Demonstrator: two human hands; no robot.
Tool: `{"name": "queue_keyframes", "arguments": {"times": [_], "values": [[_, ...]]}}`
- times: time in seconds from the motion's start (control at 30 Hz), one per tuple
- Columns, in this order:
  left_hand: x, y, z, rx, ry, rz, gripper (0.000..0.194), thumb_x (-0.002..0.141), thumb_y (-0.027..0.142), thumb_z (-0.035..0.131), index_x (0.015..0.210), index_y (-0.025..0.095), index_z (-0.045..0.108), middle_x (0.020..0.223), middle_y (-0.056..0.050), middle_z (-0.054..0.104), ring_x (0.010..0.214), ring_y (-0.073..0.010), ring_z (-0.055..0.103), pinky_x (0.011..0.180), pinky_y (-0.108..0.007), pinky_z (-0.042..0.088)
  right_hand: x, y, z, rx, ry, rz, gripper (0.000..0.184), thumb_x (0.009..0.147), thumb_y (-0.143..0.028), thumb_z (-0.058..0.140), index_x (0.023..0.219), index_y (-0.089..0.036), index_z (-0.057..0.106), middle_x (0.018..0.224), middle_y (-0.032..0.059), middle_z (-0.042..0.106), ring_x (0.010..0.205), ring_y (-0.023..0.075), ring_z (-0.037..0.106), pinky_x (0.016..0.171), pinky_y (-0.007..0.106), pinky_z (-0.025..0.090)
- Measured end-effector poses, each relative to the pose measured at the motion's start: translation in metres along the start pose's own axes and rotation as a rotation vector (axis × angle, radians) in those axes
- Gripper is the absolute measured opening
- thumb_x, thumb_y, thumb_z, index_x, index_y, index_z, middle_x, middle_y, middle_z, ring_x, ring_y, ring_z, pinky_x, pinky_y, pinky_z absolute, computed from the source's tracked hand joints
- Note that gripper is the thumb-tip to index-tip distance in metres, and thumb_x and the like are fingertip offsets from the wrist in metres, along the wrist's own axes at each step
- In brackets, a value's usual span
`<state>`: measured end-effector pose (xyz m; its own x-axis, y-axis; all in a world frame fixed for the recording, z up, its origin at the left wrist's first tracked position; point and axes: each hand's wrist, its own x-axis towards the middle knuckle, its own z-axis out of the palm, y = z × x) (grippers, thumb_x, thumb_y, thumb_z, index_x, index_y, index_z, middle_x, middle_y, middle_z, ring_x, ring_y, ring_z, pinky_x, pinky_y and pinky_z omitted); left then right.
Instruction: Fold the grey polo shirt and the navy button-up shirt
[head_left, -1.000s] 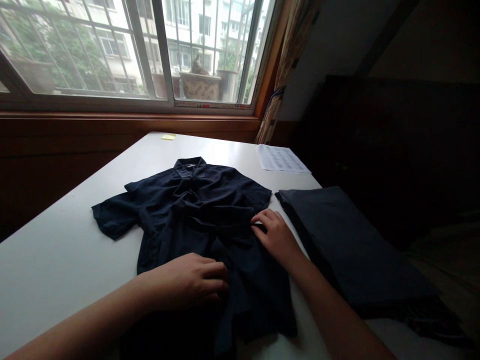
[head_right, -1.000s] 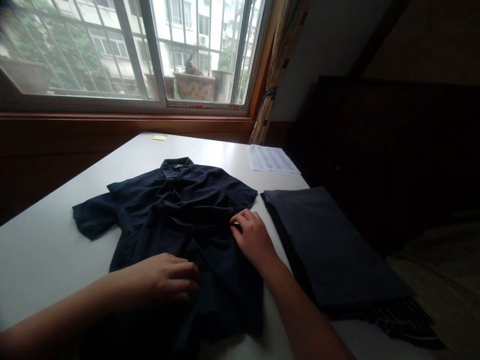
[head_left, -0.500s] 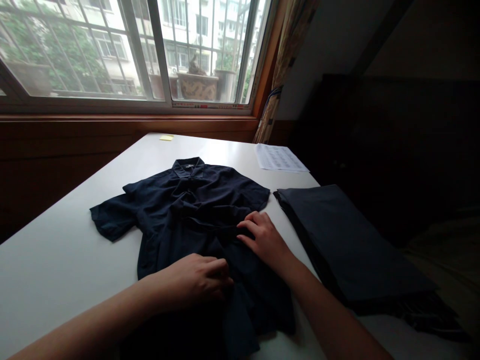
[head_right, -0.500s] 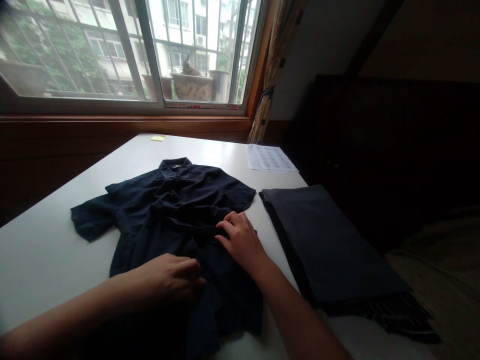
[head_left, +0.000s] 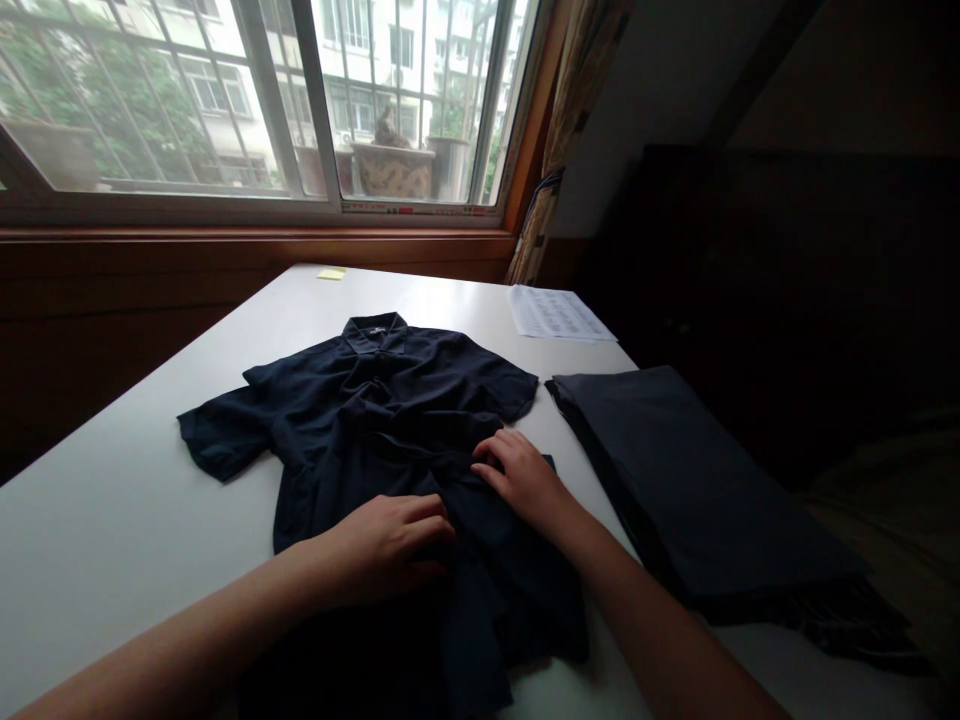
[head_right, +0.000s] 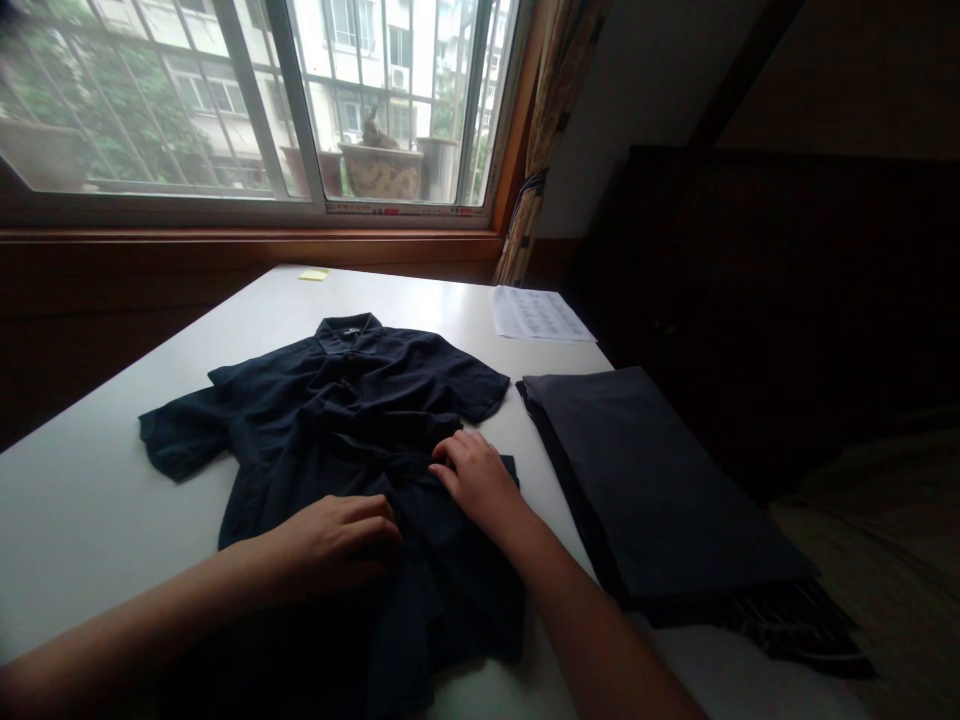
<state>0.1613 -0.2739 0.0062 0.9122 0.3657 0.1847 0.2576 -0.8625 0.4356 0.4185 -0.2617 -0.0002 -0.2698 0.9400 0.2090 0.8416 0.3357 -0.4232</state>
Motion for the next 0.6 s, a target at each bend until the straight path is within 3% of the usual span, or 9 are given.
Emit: {"name": "queue_keyframes", "arguments": {"times": [0.1,0.2,0.3,0.37,0.47,0.6], "values": [[-0.001,-0.003,0.000,-0.049,0.052,-0.013,0.020,0.092,0.015,0.054,0.111,0.022,0.056,0.106,-0.004,0.062,0.085,-0.0147,0.062,0.072,-0.024,0.049,-0.001,0.001,0.000,0.014,-0.002,0.008,0.006,0.087,-0.019,0.070,0.089,-0.021,0.065,0.088,0.0028,0.061,0.093,0.0221,0.056,0.086,0.036,0.046],[-0.004,-0.008,-0.004,-0.131,0.191,-0.051,0.023,0.092,0.006,0.042,0.105,0.019,0.055,0.104,-0.006,0.060,0.086,-0.0146,0.059,0.077,-0.026,0.049,-0.003,0.000,-0.004,0.007,0.035,-0.014,0.010,0.084,-0.014,0.069,0.089,-0.022,0.064,0.097,0.0043,0.059,0.098,0.0225,0.054,0.089,0.036,0.045],[-0.007,-0.011,-0.011,-0.148,0.279,-0.081,0.017,0.091,0.007,0.042,0.095,0.018,0.054,0.096,-0.007,0.058,0.082,-0.0154,0.056,0.074,-0.028,0.048,-0.006,-0.004,-0.011,-0.032,0.078,-0.050,0.013,0.082,-0.012,0.069,0.087,-0.023,0.062,0.099,0.0046,0.060,0.098,0.0238,0.053,0.090,0.038,0.045],[-0.008,-0.010,-0.015,-0.125,0.232,-0.049,0.014,0.089,0.008,0.046,0.092,0.018,0.056,0.093,-0.006,0.059,0.081,-0.0161,0.056,0.072,-0.028,0.047,-0.007,-0.007,-0.017,-0.063,0.115,-0.070,0.013,0.083,-0.013,0.067,0.087,-0.023,0.062,0.097,0.0047,0.062,0.099,0.0250,0.052,0.091,0.039,0.043],[-0.007,-0.007,-0.015,-0.066,0.131,0.012,0.020,0.090,0.011,0.049,0.105,0.019,0.061,0.101,-0.007,0.063,0.088,-0.0177,0.058,0.078,-0.030,0.049,-0.008,-0.012,-0.022,-0.093,0.160,-0.085,0.011,0.084,-0.013,0.065,0.088,-0.023,0.063,0.094,0.0050,0.063,0.098,0.0260,0.051,0.091,0.041,0.042],[-0.003,-0.007,-0.006,0.036,0.122,0.038,0.023,0.098,0.021,0.050,0.118,0.021,0.063,0.108,-0.009,0.064,0.092,-0.0177,0.060,0.082,-0.030,0.052,-0.008,-0.011,-0.021,-0.118,0.110,-0.097,0.012,0.085,-0.014,0.065,0.089,-0.025,0.067,0.088,0.0046,0.064,0.095,0.0262,0.052,0.087,0.041,0.042]]}}
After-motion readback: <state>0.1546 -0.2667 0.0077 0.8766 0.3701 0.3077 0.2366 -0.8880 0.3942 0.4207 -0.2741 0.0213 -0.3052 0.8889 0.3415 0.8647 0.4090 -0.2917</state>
